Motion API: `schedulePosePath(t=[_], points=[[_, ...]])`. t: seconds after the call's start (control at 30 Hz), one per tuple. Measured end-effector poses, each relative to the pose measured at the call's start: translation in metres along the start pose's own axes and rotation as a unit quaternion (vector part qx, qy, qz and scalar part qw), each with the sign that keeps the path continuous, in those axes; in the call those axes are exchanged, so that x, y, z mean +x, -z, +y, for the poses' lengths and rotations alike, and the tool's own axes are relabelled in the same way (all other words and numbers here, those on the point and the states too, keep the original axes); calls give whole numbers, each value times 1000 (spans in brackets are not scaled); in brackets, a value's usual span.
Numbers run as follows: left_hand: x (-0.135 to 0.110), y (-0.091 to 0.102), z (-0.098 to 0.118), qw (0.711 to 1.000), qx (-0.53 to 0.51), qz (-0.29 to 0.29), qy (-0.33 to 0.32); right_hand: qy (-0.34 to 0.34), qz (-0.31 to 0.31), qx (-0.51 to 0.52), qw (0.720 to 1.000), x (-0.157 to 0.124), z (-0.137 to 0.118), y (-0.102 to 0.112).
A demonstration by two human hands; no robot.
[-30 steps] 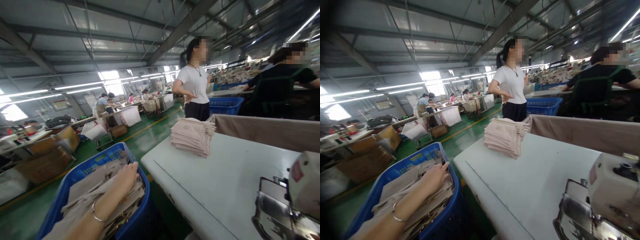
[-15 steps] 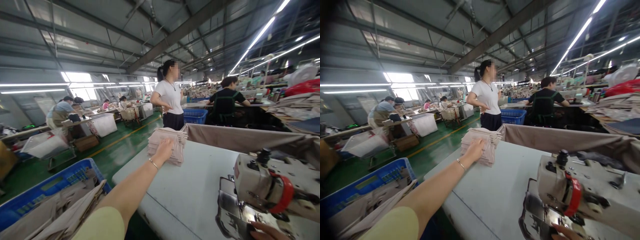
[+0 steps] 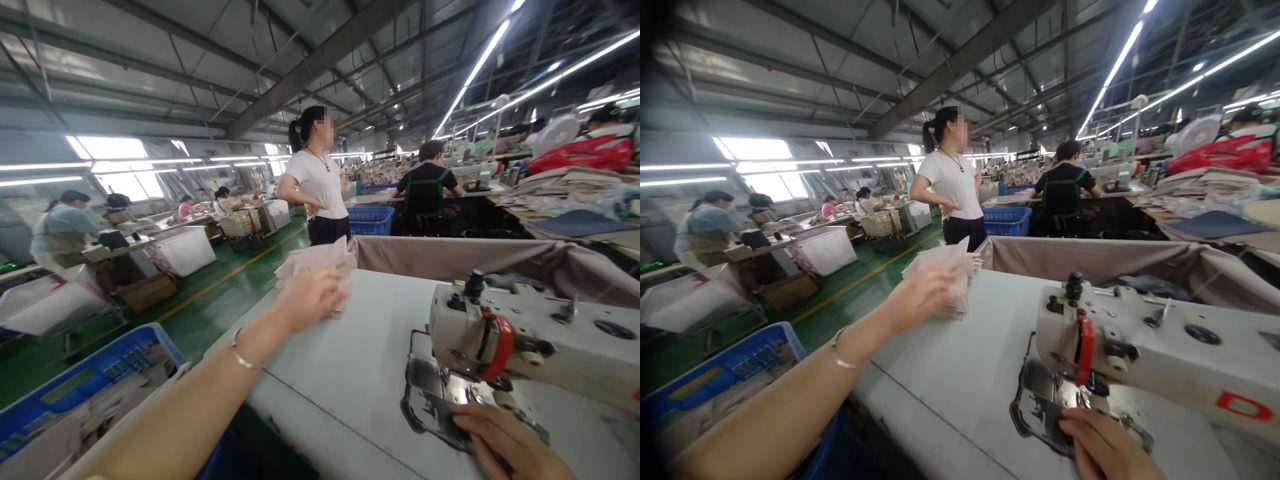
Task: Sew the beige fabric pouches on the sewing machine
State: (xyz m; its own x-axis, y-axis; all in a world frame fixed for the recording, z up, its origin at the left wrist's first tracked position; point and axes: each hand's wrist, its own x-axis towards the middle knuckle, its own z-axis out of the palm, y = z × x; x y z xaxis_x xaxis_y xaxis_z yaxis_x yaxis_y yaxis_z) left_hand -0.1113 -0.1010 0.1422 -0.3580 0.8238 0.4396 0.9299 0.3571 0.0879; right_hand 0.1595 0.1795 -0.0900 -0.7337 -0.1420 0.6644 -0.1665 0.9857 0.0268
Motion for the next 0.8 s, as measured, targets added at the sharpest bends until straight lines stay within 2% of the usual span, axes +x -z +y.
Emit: schedulePosePath(t=[0.03,0.07,0.13,0.23,0.3,0.37,0.47,0.57,0.67,0.73,0.8], points=[[-14,-13,16,994,-55,-72,-53,-14,-13,13,1000,7,-9,8],[-29,-29,30,987,-95,-112,-69,-27,-28,31,999,14,-18,16],[-58,-66,50,979,-111,-164,-39,-52,-71,63,994,28,-40,29],[-87,-113,65,975,-102,-196,19,-101,-135,91,981,41,-73,36],[-96,-128,74,979,-78,-181,51,-131,-148,93,976,42,-90,32],[-97,-132,85,984,-45,-157,71,-150,-138,91,975,37,-102,25],[-91,-127,104,983,-23,-154,93,-172,-112,107,973,31,-108,17],[-82,-123,115,972,-79,-173,135,-216,-95,140,962,33,-111,18],[-75,-116,118,959,-142,-189,156,-264,-87,200,940,42,-115,31],[-73,-107,119,941,-226,-188,168,-288,-71,250,922,49,-116,45],[-73,-94,120,888,-378,-178,194,-305,-52,297,904,56,-116,61]])
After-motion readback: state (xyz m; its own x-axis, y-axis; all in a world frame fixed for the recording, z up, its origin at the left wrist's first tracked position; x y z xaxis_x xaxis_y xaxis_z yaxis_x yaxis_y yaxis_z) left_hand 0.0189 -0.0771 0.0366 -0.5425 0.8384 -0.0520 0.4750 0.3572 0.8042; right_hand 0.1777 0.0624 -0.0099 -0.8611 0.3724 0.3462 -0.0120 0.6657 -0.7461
